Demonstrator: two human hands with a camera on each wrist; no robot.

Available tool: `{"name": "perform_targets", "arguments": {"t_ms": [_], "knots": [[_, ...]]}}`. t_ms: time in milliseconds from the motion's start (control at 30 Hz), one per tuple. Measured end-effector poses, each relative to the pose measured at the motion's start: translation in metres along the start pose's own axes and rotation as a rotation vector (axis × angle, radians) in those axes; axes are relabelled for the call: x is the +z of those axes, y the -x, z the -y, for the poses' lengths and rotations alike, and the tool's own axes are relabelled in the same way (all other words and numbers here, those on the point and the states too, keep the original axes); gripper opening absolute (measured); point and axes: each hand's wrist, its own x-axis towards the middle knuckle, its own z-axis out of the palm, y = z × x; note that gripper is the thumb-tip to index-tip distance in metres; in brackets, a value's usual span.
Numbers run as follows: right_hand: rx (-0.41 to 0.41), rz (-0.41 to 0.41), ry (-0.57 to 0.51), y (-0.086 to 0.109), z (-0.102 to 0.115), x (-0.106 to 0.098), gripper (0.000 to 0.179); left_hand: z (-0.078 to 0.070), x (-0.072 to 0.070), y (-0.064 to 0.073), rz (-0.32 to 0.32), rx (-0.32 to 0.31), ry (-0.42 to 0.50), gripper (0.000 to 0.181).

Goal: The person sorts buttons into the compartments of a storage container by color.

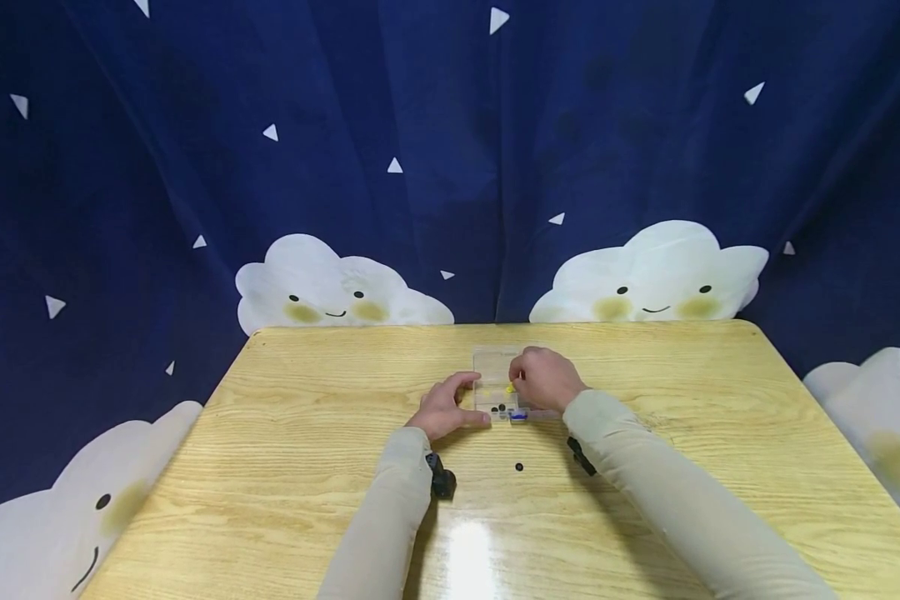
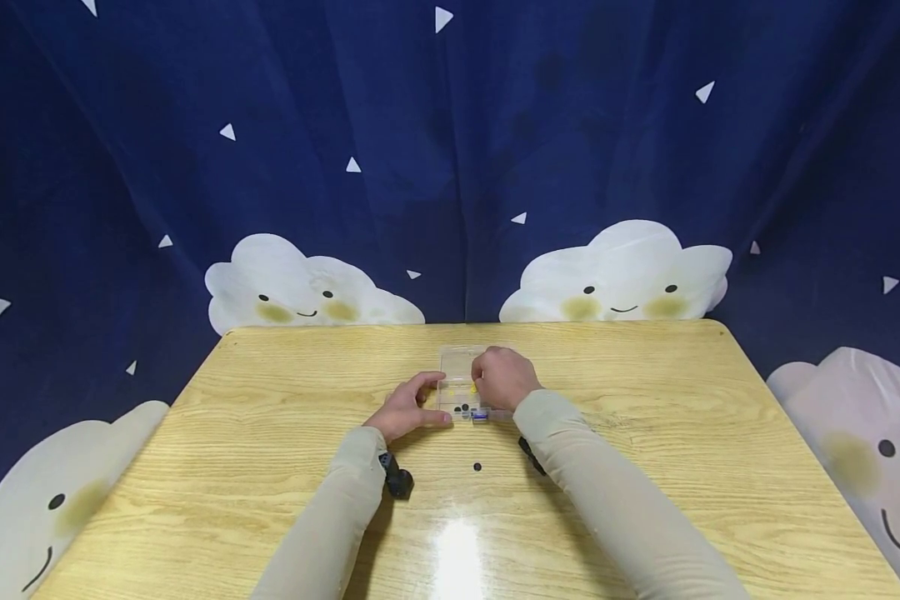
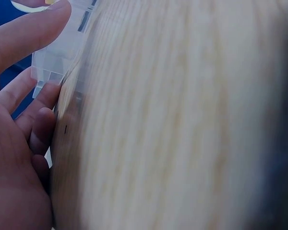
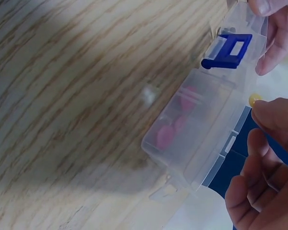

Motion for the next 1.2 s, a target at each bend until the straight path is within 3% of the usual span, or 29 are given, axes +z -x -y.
{"name": "perform_targets", "arguments": {"t_ms": [333, 633, 1200], "knots": [[0.007, 0.014, -0.030, 0.005, -0.001, -0.004, 0.015, -0.001, 0.000, -0.001, 0.016, -0.003, -0.002, 0.076], [-0.065, 0.006, -0.029, 0.016, -0.005, -0.015, 0.015, -0.001, -0.002, 0.000, 0.012, -0.033, 0.000, 0.077], [-0.187, 0.018, -0.038, 0.045, 0.009, -0.024, 0.006, -0.003, -0.002, 0.001, 0.007, -0.019, 0.005, 0.076]]}}
